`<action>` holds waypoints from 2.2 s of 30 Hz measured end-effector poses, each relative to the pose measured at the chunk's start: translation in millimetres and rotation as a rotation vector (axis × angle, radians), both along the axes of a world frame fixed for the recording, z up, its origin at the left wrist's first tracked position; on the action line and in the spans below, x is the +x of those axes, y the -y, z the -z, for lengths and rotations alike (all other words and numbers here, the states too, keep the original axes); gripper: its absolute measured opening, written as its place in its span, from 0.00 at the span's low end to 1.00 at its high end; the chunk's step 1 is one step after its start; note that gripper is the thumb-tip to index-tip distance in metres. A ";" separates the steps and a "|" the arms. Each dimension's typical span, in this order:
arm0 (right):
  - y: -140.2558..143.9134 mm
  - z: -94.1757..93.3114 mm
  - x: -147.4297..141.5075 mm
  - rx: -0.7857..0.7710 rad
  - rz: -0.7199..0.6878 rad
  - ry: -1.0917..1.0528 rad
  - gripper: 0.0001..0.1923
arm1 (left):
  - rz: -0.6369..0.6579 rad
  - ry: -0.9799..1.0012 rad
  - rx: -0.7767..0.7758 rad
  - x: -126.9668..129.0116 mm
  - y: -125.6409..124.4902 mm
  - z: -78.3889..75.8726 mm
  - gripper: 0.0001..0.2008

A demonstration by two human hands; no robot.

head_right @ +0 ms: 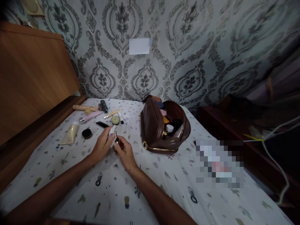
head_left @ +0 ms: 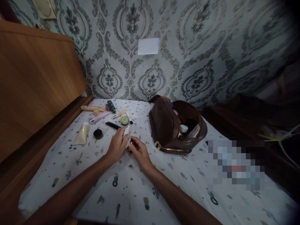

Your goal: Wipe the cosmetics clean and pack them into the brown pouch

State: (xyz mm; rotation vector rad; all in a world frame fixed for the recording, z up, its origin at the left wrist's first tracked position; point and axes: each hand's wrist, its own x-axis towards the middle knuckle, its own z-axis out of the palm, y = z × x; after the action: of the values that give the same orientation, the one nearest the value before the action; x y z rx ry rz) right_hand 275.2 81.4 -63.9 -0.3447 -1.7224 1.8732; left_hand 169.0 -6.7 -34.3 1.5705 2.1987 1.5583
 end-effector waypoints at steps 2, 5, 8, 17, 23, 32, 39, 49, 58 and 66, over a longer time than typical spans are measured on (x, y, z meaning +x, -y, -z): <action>-1.5 1.4 1.2 0.168 0.046 0.030 0.15 | 0.017 -0.033 -0.025 -2.9 1.4 -3.4 0.12; -3.7 3.8 3.1 0.377 0.130 0.055 0.15 | 0.018 -0.067 -0.091 -7.7 2.8 -8.3 0.11; -5.7 6.1 5.2 0.497 0.140 0.040 0.15 | 0.026 0.060 -0.155 -12.0 3.2 -13.4 0.15; -11.0 6.4 6.0 0.576 0.118 -0.032 0.16 | 0.106 0.719 -0.131 -12.8 2.4 -17.2 0.14; -4.5 3.9 5.1 0.289 0.040 0.007 0.12 | 0.119 0.542 -0.098 -7.3 -2.9 -6.1 0.12; -7.0 -1.2 3.0 0.106 0.070 -0.042 0.11 | 0.154 0.180 -0.027 -4.8 -2.8 0.5 0.22; -10.6 -0.6 1.3 -0.086 0.085 0.006 0.19 | 0.113 -0.038 -0.074 0.8 -0.8 3.6 0.19; -6.8 -2.3 0.8 -0.367 -0.078 -0.036 0.23 | -0.007 0.005 0.108 -3.5 1.3 -3.5 0.06; -13.0 -8.1 -2.9 -0.547 0.079 -0.102 0.23 | 0.208 -0.101 -0.003 4.8 1.4 -1.4 0.13; -13.5 -12.5 -0.9 -0.516 0.011 -0.081 0.20 | 0.182 -0.120 0.017 0.8 1.4 0.2 0.17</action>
State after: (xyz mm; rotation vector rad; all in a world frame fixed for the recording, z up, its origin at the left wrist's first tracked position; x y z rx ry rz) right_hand 274.3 95.0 -51.5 -0.4638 -1.1618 2.2733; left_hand 169.8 -8.1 -34.5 1.8557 2.0337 1.4717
